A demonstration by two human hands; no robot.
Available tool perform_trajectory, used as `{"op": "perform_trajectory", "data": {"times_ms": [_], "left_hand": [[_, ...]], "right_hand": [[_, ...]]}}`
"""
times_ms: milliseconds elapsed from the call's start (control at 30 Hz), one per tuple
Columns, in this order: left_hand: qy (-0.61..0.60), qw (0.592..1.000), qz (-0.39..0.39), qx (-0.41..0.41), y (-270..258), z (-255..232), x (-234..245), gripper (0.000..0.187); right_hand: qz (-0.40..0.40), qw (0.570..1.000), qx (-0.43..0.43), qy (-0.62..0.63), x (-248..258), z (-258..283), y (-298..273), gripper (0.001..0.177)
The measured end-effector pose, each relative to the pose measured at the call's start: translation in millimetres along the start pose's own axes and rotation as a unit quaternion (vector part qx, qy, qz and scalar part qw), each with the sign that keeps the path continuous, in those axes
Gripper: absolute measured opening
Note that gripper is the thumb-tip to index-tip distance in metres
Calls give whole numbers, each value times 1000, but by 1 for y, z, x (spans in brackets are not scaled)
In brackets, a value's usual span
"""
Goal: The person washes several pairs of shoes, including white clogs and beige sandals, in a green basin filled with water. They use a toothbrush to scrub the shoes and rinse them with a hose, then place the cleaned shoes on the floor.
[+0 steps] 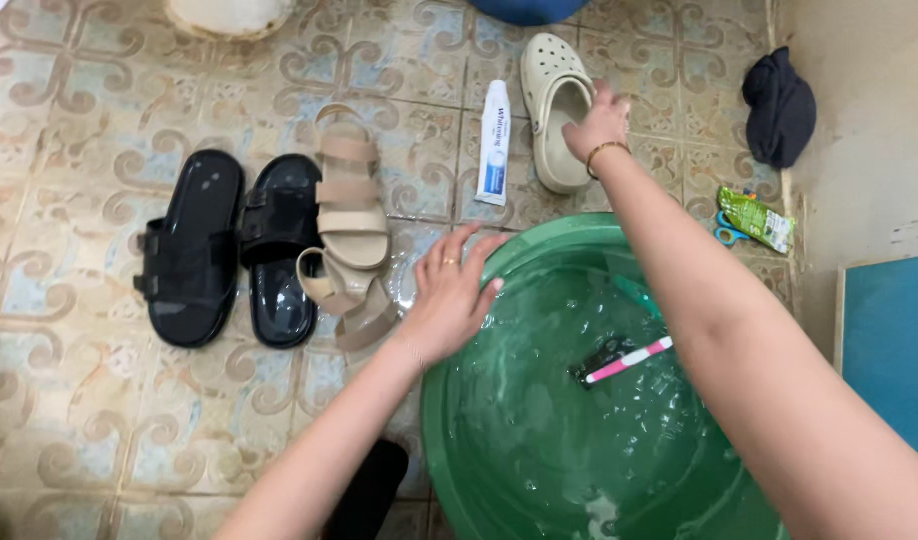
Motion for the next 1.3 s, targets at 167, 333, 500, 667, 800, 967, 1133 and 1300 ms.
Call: {"op": "perform_trajectory", "data": {"times_ms": [167, 333, 500, 667, 800, 967, 1133, 1300], "left_hand": [[48, 999, -5, 15, 1, -2, 2, 50], [53, 998, 12, 16, 4, -3, 3, 47], [60, 998, 0, 15, 2, -10, 8, 47], [59, 998, -16, 3, 2, -6, 10, 47], [105, 994, -36, -10, -1, -4, 4, 47], [216, 975, -19, -39, -3, -1, 2, 57], [228, 966, 119, 33, 21, -12, 14, 64], [-146, 951, 164, 217, 49, -39, 9, 111]], "right_hand": [[217, 949, -212, 85, -47, -67, -21, 29], [232, 934, -236, 134, -39, -51, -33, 23], [304, 899, -276, 152, -26, -24, -45, 15], [159, 975, -153, -7, 8, -26, -21, 30], [71, 993, -82, -34, 57, -2, -30, 32], [40, 999, -17, -21, 150, 56, -106, 23], [-116, 983, -7, 143, 226, 126, -238, 16], [-208, 939, -77, 264, 199, 192, -361, 14]]}}
Point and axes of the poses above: each hand's wrist, its own y-axis towards the middle knuckle, its own x-axis out of the back of the hand, z = x × y, the point moved 6 cm from there along y, towards the middle knuckle, and after that the axes turned 13 degrees about x, right-handed, at the moved point
